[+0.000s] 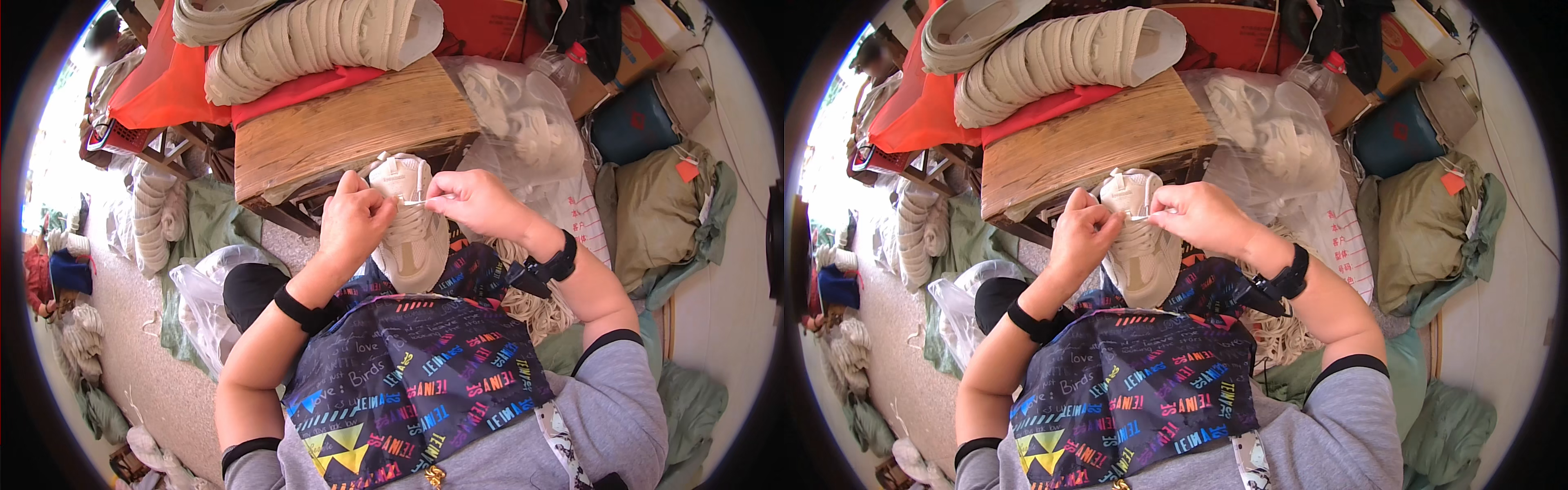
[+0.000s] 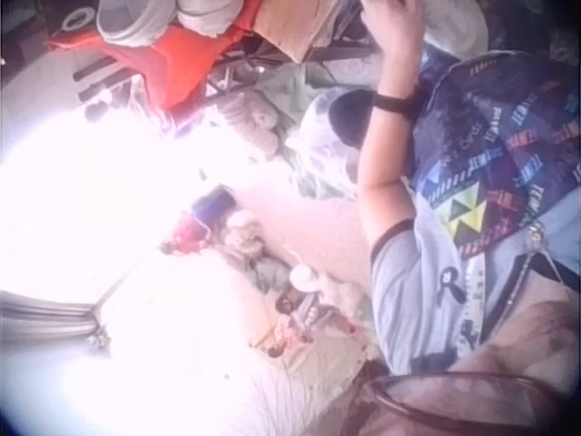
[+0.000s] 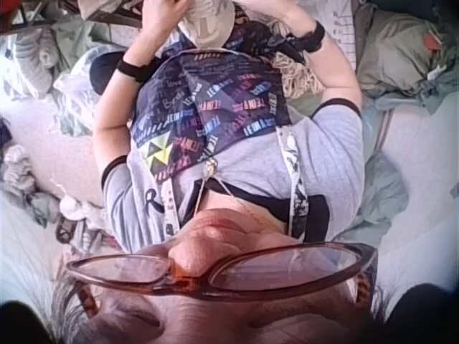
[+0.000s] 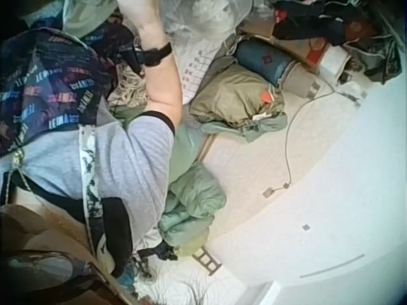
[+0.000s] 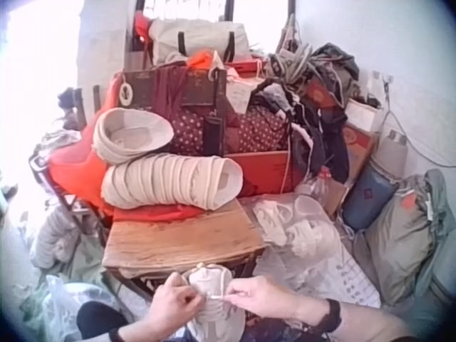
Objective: Thread a shoelace through the eyelets of a shoe upper.
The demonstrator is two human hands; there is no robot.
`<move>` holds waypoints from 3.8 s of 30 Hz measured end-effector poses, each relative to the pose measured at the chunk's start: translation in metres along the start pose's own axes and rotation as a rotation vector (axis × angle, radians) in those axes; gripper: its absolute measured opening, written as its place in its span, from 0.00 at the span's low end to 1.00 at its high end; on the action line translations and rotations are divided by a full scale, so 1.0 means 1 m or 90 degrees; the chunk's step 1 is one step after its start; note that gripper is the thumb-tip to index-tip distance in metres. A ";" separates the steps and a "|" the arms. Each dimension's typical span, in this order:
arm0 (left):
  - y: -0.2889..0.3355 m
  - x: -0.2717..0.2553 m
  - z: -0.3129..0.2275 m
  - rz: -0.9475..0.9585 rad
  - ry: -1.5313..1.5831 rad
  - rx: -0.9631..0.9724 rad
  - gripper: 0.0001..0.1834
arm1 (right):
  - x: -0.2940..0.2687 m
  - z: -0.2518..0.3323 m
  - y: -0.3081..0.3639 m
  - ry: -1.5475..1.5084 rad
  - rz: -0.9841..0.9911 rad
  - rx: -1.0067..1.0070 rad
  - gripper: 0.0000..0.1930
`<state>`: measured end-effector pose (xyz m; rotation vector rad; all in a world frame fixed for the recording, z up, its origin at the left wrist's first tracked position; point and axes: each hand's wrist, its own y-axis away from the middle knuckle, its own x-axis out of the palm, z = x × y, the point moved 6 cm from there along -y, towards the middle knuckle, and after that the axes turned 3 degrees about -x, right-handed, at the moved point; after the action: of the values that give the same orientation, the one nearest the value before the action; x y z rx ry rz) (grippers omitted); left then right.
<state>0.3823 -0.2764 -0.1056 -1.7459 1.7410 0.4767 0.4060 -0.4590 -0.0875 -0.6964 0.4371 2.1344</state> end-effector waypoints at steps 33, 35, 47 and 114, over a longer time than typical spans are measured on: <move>0.016 -0.031 0.009 0.028 -0.151 0.195 0.08 | -0.002 0.001 0.003 0.201 -0.121 -0.103 0.07; 0.017 -0.033 0.018 0.042 -0.144 0.187 0.06 | -0.003 -0.010 0.004 0.185 -0.112 -0.124 0.06; 0.040 -0.083 0.177 -0.105 0.369 -0.330 0.10 | -0.040 -0.109 0.028 0.030 -0.098 0.434 0.08; -0.015 -0.038 -0.011 0.136 -0.177 0.318 0.16 | -0.008 0.032 -0.033 0.535 0.052 -0.442 0.10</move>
<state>0.3923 -0.2556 -0.0700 -1.0991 1.6713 0.3186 0.4257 -0.4276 -0.0600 -2.0165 0.1270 1.9670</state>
